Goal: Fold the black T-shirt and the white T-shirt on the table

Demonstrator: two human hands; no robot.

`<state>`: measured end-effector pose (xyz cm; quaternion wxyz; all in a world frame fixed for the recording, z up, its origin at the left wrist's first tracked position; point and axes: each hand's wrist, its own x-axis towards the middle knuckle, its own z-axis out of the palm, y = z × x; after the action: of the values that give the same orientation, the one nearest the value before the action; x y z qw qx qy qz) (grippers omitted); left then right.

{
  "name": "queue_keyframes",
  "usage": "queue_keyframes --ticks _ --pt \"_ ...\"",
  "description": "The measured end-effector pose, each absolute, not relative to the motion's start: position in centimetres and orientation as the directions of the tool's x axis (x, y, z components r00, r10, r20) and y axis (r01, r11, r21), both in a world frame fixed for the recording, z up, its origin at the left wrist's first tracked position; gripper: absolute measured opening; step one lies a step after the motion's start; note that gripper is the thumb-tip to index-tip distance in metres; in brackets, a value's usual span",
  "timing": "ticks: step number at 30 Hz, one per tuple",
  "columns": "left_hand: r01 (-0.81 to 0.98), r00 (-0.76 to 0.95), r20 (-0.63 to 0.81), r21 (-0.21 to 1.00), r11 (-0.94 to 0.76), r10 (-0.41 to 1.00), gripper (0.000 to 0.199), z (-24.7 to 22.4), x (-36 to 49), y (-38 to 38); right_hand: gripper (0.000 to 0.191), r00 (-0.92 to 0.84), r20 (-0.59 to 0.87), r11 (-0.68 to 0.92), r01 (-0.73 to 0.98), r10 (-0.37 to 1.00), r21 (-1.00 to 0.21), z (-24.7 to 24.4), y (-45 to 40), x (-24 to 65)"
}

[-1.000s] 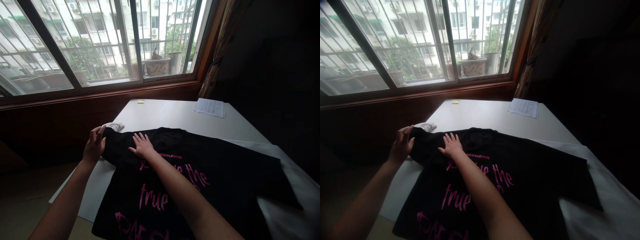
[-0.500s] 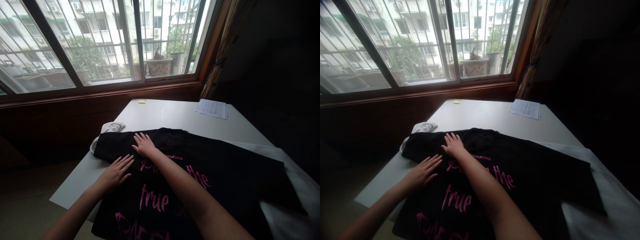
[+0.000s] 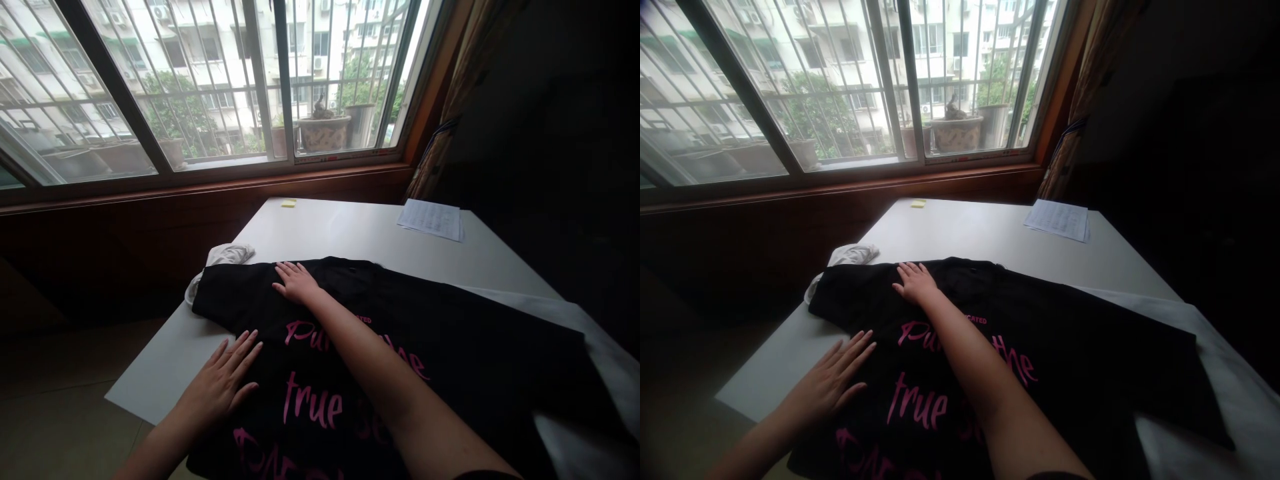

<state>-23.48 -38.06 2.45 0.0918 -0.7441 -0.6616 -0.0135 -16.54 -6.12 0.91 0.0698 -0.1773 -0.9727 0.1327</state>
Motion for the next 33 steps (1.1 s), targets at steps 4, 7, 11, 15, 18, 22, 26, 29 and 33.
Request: queue_keyframes --ticks 4,7,11,15,18,22,26,29,33 --pt "0.998 0.044 0.203 -0.062 -0.032 0.978 0.060 2.3 -22.5 -38.8 0.070 -0.922 0.112 0.901 0.329 0.372 -0.281 0.9 -6.0 -16.4" --pt "0.998 -0.039 0.241 0.055 0.027 0.970 0.044 2.5 -22.0 -39.2 0.069 -0.910 0.145 0.899 0.338 0.387 -0.277 1.1 -6.2 -16.2" --pt "0.984 -0.092 0.198 0.166 0.060 0.976 0.025 3.5 -21.7 -39.4 0.066 -0.906 0.164 0.902 0.340 0.390 -0.267 1.2 -6.6 -16.2" --pt "0.979 -0.120 0.051 0.171 0.110 0.991 0.023 5.2 -21.7 -39.1 0.063 -0.919 0.153 0.913 0.317 0.362 -0.258 1.4 -6.8 -16.3" --pt "0.982 -0.140 -0.032 0.123 0.143 0.990 0.031 6.6 -21.7 -37.9 0.062 -0.929 0.139 0.918 0.301 0.343 -0.258 1.4 -6.9 -16.2" --pt "0.990 -0.082 0.060 0.116 0.075 0.995 0.032 7.4 -21.3 -34.4 0.056 -0.940 0.149 0.929 0.260 0.306 -0.263 1.4 -6.7 -15.6" --pt "0.989 0.044 0.256 0.124 -0.078 0.966 0.038 5.1 -20.8 -29.6 0.051 -0.939 0.185 0.934 0.237 0.291 -0.267 1.2 -5.8 -15.0" --pt "0.997 0.036 0.270 0.058 -0.054 0.962 0.052 2.2 -21.3 -26.5 0.051 -0.939 0.183 0.935 0.238 0.291 -0.263 1.0 -4.8 -14.5" --pt "1.000 -0.002 0.234 0.001 0.002 0.972 0.064 -0.1 -22.1 -25.0 0.056 -0.951 0.147 0.940 0.230 0.272 -0.251 0.9 -3.7 -14.1"
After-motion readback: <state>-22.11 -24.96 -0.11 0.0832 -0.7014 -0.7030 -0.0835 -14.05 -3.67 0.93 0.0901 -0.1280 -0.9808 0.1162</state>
